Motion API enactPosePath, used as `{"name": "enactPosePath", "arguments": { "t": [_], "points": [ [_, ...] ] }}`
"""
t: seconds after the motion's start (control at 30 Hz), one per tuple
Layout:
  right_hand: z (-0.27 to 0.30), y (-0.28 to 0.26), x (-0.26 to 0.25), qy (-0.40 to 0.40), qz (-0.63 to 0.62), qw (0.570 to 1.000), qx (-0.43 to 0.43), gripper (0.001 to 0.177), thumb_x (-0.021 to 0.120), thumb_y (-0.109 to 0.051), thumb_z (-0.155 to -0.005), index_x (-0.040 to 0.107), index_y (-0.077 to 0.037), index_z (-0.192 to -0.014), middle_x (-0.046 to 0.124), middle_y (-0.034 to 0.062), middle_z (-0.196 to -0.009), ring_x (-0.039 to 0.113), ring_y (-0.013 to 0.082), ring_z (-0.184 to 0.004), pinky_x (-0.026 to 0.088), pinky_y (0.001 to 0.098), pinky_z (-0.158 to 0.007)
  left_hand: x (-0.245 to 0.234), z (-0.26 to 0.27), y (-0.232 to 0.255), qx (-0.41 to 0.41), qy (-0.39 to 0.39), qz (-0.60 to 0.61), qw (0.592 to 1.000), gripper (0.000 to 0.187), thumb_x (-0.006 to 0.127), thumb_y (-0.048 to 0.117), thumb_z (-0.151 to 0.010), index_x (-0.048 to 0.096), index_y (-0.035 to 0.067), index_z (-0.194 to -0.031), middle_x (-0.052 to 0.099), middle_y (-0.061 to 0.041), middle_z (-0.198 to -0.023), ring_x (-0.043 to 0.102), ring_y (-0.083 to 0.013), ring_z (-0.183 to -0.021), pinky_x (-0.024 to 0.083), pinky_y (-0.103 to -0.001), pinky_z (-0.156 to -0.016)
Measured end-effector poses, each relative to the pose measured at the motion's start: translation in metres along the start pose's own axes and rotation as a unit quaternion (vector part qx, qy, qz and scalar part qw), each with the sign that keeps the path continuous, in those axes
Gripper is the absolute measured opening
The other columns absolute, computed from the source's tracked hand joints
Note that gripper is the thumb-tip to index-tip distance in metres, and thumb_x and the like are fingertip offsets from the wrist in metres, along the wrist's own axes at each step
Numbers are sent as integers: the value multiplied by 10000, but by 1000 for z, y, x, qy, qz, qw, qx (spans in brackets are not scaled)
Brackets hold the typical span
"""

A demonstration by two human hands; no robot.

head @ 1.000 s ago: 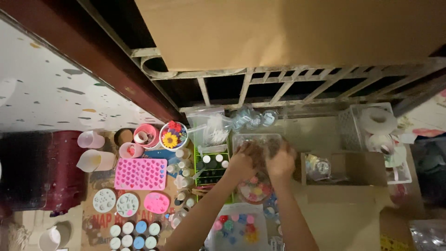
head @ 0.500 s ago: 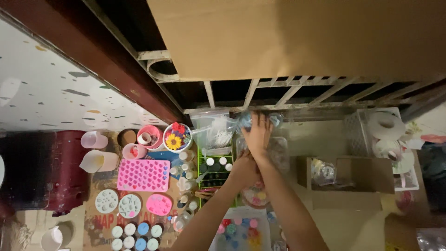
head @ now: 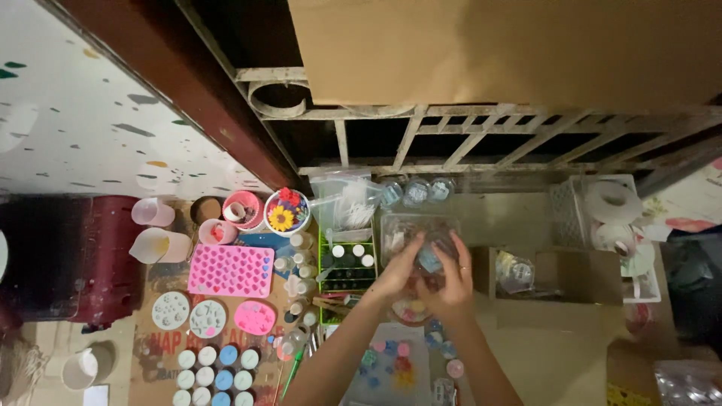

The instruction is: Applying labels and smoothing wax surfaces of candles.

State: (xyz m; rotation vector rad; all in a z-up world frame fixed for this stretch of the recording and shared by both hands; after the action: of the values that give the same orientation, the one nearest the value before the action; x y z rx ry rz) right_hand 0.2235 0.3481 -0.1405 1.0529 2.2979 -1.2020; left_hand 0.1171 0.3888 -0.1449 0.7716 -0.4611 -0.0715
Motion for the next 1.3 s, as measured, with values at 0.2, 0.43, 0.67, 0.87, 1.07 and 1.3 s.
{"name": "enactPosePath", "arguments": {
  "t": [0.2, 0.43, 0.67, 0.87, 1.07, 1.3],
  "points": [
    [10, 10, -8, -31, -115, 992, 51, 344, 926, -177, -696, 772, -104, -995, 679, 183, -1350, 705, 343, -1145, 548, 433, -969, -42, -65, -103, 18, 57, 154, 986, 747, 511, 709, -1014, 503, 175, -1537, 518, -203, -1456, 734, -315, -965, 647, -333, -640],
    [-2, 27, -29, 53, -389, 884, 254, 630, 842, -84, -787, 537, -88, -1338, 627, 102, -1336, 608, 207, -1217, 477, 344, -1026, -55, -72, -90, 132, -10, 254, 958, 679, 449, 731, -984, 632, 129, -1239, 721, -81, -1105, 736, -226, -919, 637, -367, -559],
    [25, 25, 21, -329, -39, 904, 270, 863, 947, -426, -651, 545, -379, -1413, 670, 10, -1369, 632, 328, -1271, 499, 475, -1086, -54, -43, -92, 108, -38, 118, 986, 1002, 781, 313, -940, 131, 49, -1656, 226, -252, -1654, 261, -470, -1507, 348, -614, -1142],
    [28, 64, 65, -372, -24, 914, 161, 953, 972, -290, -597, 542, -267, -1447, 653, 159, -1277, 637, 417, -1219, 541, 519, -1005, -62, -51, -67, 95, 37, 83, 991, 1080, 809, 393, -858, 154, 15, -1629, 243, -311, -1630, 388, -479, -1441, 432, -596, -1104],
    [-68, 132, 60, -159, 116, 970, 141, 684, 870, -288, -690, 657, -17, -1280, 696, 228, -1095, 668, 430, -1058, 535, 553, -870, -93, -99, -32, 165, 182, -240, 939, 570, 503, 334, -1025, 469, -18, -1472, 580, -323, -1383, 628, -498, -1188, 551, -588, -946],
    [-95, 160, 95, -214, 323, 918, 84, 738, 913, -413, -635, 686, -144, -1285, 724, 70, -1136, 569, 297, -1163, 494, 484, -853, -99, -115, 17, 98, 214, -616, 752, 798, 627, -48, -896, 232, -74, -1589, 273, -315, -1593, 717, -391, -1069, 668, -434, -745]
  ]
}}
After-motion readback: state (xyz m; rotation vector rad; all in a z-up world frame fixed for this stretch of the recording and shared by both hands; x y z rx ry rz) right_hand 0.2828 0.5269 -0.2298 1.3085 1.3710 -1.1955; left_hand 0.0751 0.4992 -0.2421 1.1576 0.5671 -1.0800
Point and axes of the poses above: each hand's wrist, its own z-axis away from the middle knuckle, its own x-axis out of the palm, y = z × x, the point moved 5 cm from there along -z, towards the middle knuckle
